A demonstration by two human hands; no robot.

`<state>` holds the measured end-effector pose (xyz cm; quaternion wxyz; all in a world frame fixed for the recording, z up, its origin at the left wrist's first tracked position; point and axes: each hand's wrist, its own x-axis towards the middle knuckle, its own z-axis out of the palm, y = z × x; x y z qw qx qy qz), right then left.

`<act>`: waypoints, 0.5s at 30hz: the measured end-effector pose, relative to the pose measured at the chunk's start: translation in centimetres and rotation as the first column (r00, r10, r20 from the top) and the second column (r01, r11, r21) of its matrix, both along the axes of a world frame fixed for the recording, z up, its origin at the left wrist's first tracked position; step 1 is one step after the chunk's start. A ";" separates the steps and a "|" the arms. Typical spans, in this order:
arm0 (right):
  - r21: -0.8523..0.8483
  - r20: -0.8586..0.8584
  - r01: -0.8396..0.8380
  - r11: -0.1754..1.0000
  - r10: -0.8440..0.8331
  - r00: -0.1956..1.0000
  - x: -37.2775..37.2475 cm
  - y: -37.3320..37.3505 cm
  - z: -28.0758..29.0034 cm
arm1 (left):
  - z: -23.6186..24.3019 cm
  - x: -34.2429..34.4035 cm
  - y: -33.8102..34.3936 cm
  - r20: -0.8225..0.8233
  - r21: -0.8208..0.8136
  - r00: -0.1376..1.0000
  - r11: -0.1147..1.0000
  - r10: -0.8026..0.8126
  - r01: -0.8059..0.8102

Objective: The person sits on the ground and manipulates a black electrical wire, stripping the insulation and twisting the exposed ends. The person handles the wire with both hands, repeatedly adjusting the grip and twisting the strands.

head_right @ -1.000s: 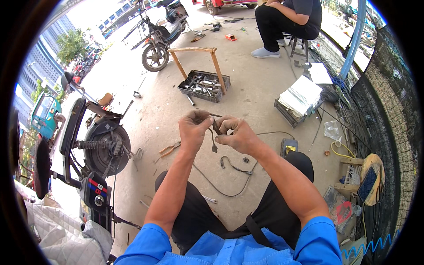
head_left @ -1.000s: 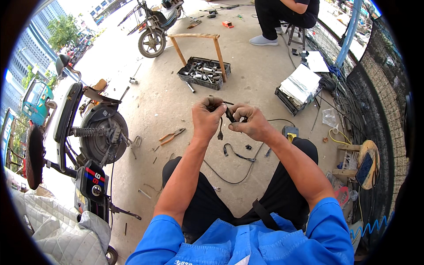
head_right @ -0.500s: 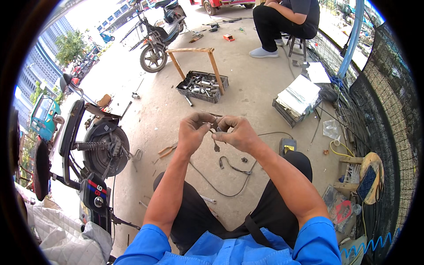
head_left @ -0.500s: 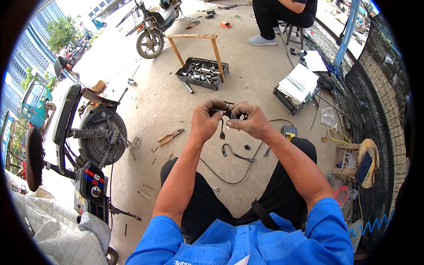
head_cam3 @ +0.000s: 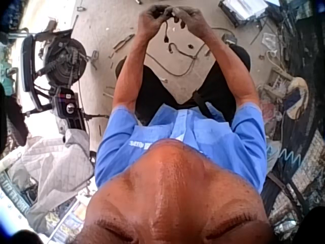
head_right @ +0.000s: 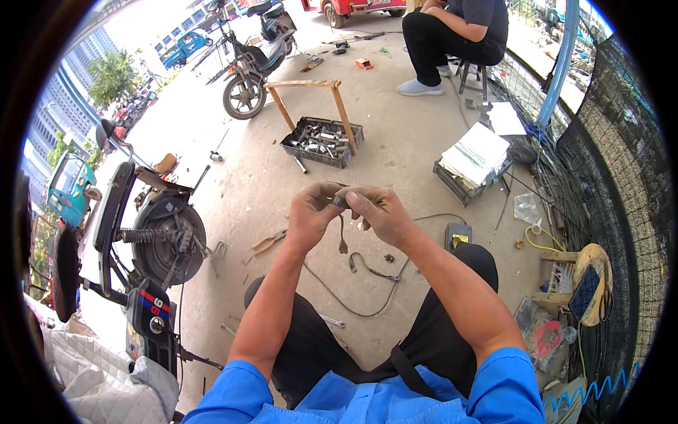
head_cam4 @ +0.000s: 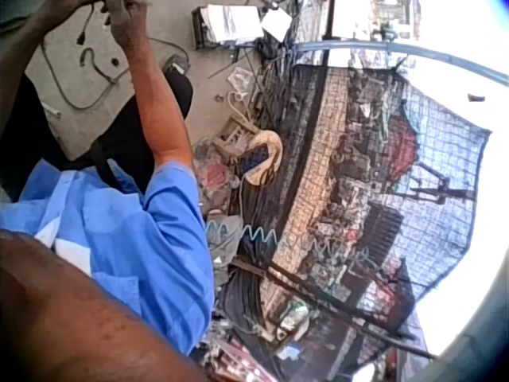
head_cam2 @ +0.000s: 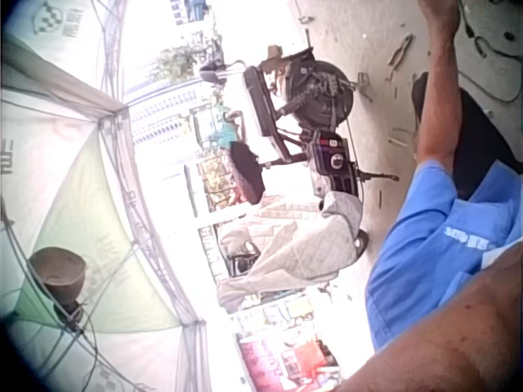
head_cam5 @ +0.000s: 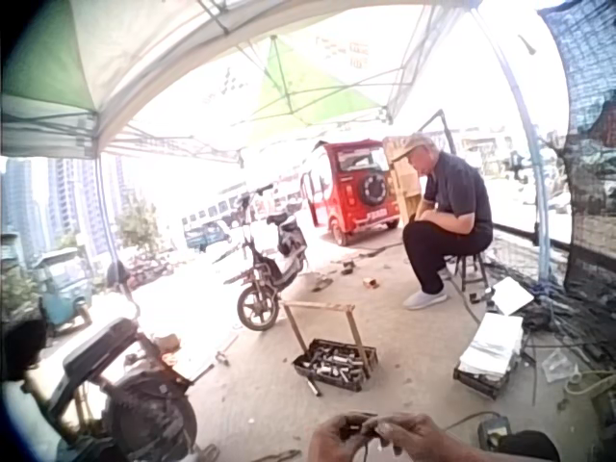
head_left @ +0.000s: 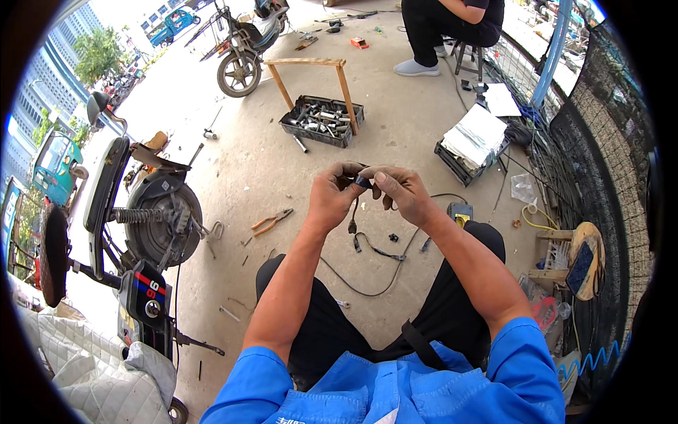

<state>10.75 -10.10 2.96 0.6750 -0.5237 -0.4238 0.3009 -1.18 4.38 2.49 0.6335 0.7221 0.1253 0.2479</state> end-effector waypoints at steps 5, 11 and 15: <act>-0.020 -0.186 0.161 0.987 -0.162 0.969 1.1 0.3 -0.7 | -0.6 0.2 0.3 0.049 0.037 0.998 0.999 0.033 -0.035; -0.270 -0.326 0.031 0.962 -0.122 0.937 0.7 0.9 -1.1 | -0.7 0.5 -0.1 0.078 -0.029 0.997 1.000 -0.002 0.004; -0.229 -0.462 0.003 0.973 -0.111 0.880 1.0 1.2 -1.8 | -0.4 0.7 -0.6 0.097 -0.047 0.995 0.999 -0.011 0.016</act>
